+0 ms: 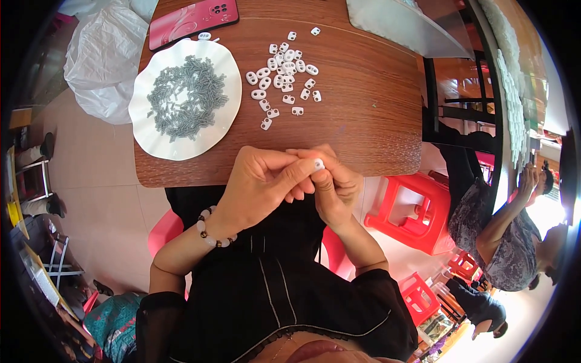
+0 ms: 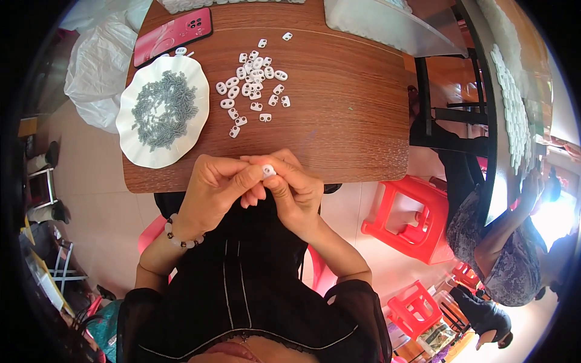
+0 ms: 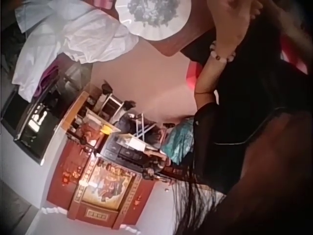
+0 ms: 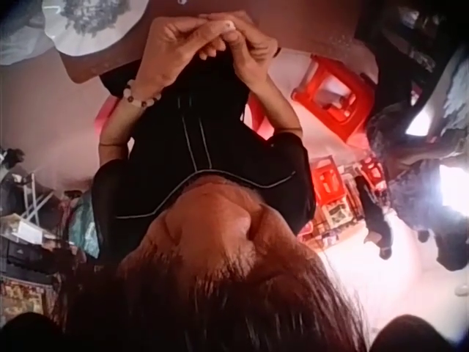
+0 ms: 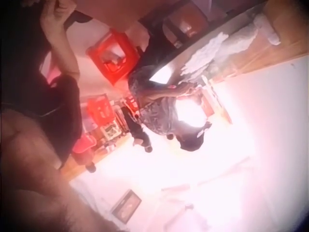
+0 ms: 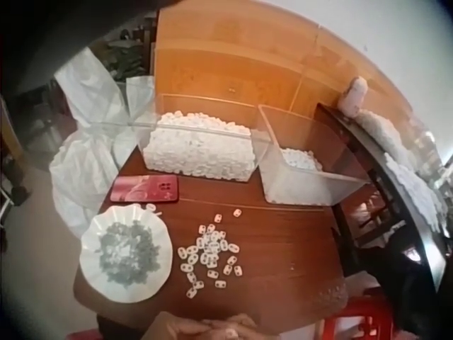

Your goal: Manually assembling small plastic buckle or cord lock components by inserting small metal pieces.

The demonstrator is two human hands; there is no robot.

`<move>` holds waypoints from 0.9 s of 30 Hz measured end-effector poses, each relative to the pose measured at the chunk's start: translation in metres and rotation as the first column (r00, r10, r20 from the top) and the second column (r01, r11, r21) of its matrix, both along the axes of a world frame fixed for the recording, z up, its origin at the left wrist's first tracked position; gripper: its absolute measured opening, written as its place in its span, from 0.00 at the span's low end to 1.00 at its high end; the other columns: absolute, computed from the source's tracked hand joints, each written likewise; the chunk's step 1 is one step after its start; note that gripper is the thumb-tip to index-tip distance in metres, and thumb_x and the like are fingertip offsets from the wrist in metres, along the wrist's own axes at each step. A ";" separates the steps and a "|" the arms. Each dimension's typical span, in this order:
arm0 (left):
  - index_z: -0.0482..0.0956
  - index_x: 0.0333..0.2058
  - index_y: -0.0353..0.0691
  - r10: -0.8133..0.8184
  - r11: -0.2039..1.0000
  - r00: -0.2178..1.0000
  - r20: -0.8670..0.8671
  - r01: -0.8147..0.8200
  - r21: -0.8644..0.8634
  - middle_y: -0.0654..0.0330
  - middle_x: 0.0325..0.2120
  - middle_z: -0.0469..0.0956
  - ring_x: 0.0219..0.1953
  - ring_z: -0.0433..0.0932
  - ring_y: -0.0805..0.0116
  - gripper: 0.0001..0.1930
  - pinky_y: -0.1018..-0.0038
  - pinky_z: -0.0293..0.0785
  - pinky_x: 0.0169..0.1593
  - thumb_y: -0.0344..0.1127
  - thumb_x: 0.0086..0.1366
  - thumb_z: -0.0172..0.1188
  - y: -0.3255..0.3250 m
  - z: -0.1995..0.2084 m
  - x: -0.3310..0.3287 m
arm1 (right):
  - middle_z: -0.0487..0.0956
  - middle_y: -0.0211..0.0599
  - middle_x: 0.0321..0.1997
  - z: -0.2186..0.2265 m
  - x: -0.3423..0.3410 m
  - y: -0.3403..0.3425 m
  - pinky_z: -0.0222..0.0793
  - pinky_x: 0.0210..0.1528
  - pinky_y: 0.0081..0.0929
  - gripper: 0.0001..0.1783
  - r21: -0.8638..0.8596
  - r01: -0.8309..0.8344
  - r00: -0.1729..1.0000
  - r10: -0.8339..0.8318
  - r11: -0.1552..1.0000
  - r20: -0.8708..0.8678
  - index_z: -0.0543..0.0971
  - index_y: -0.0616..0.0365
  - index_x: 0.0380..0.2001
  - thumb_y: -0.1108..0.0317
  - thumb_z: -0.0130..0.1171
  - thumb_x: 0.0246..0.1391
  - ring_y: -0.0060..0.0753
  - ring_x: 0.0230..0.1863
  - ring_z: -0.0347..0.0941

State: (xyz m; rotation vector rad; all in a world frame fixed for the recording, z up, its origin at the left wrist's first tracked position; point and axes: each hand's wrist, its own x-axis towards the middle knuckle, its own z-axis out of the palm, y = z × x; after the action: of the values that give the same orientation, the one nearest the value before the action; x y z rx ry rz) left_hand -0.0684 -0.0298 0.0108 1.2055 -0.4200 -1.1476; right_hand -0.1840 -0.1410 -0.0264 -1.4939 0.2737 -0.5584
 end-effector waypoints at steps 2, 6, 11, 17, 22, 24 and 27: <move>0.82 0.28 0.32 0.006 1.000 1.000 -0.006 -0.006 -0.021 0.61 0.19 0.78 0.21 0.72 0.81 0.15 0.84 0.69 0.25 0.38 0.67 0.55 -0.003 -0.002 0.003 | 0.78 0.45 0.45 -0.002 0.004 -0.004 0.72 0.41 0.24 0.18 0.068 -0.033 0.999 0.031 0.997 0.029 0.77 0.68 0.46 0.63 0.52 0.62 0.29 0.38 0.73; 0.82 0.31 0.31 -0.003 0.999 0.997 -0.079 -0.001 -0.048 0.61 0.22 0.79 0.23 0.73 0.82 0.17 0.85 0.70 0.27 0.41 0.67 0.56 -0.007 -0.010 0.008 | 0.76 0.48 0.50 -0.009 0.005 -0.012 0.71 0.46 0.26 0.22 0.150 -0.116 0.992 0.106 0.982 0.072 0.73 0.68 0.52 0.60 0.49 0.64 0.32 0.44 0.73; 0.82 0.31 0.32 0.018 1.000 0.996 -0.083 -0.019 -0.013 0.61 0.22 0.79 0.23 0.72 0.83 0.17 0.86 0.70 0.27 0.42 0.67 0.56 -0.008 -0.015 0.009 | 0.74 0.52 0.52 -0.010 0.006 -0.012 0.69 0.52 0.31 0.25 0.191 -0.141 0.989 0.128 0.971 0.078 0.68 0.67 0.56 0.58 0.48 0.64 0.37 0.50 0.73; 0.82 0.32 0.32 0.045 0.999 0.999 0.030 -0.044 -0.029 0.63 0.23 0.78 0.24 0.72 0.82 0.15 0.85 0.68 0.29 0.40 0.68 0.55 -0.014 -0.016 0.003 | 0.72 0.54 0.55 -0.019 0.004 -0.020 0.68 0.55 0.30 0.25 0.148 -0.148 0.989 0.143 0.978 0.043 0.67 0.67 0.57 0.59 0.47 0.65 0.35 0.52 0.72; 0.82 0.31 0.33 0.050 0.996 0.993 0.106 -0.042 -0.076 0.63 0.23 0.79 0.24 0.72 0.83 0.15 0.85 0.68 0.28 0.39 0.67 0.56 -0.022 -0.021 0.001 | 0.75 0.46 0.53 -0.016 0.005 -0.021 0.66 0.54 0.26 0.22 0.248 -0.121 0.992 0.107 0.961 0.072 0.69 0.64 0.57 0.62 0.45 0.66 0.28 0.49 0.72; 0.82 0.31 0.33 0.050 0.997 0.993 0.103 -0.044 -0.061 0.63 0.23 0.79 0.24 0.72 0.83 0.15 0.85 0.68 0.28 0.39 0.67 0.56 -0.026 -0.022 0.001 | 0.76 0.46 0.53 -0.014 0.005 -0.023 0.66 0.54 0.26 0.22 0.260 -0.108 0.993 0.091 0.960 0.075 0.69 0.64 0.57 0.61 0.45 0.66 0.28 0.49 0.72; 0.82 0.31 0.33 0.066 0.996 0.997 0.051 -0.063 -0.057 0.63 0.23 0.79 0.24 0.72 0.82 0.14 0.85 0.68 0.28 0.39 0.67 0.56 -0.028 -0.024 -0.002 | 0.76 0.46 0.53 -0.012 0.005 -0.024 0.67 0.54 0.26 0.22 0.281 -0.099 0.993 0.079 0.955 0.082 0.70 0.64 0.57 0.61 0.45 0.66 0.28 0.49 0.72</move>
State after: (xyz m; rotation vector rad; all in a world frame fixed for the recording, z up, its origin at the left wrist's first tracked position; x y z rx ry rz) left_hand -0.0700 -0.0579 -0.0128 1.1948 -0.4476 -1.0443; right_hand -0.1788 -0.1648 -0.0387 -1.1992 0.2206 -0.4756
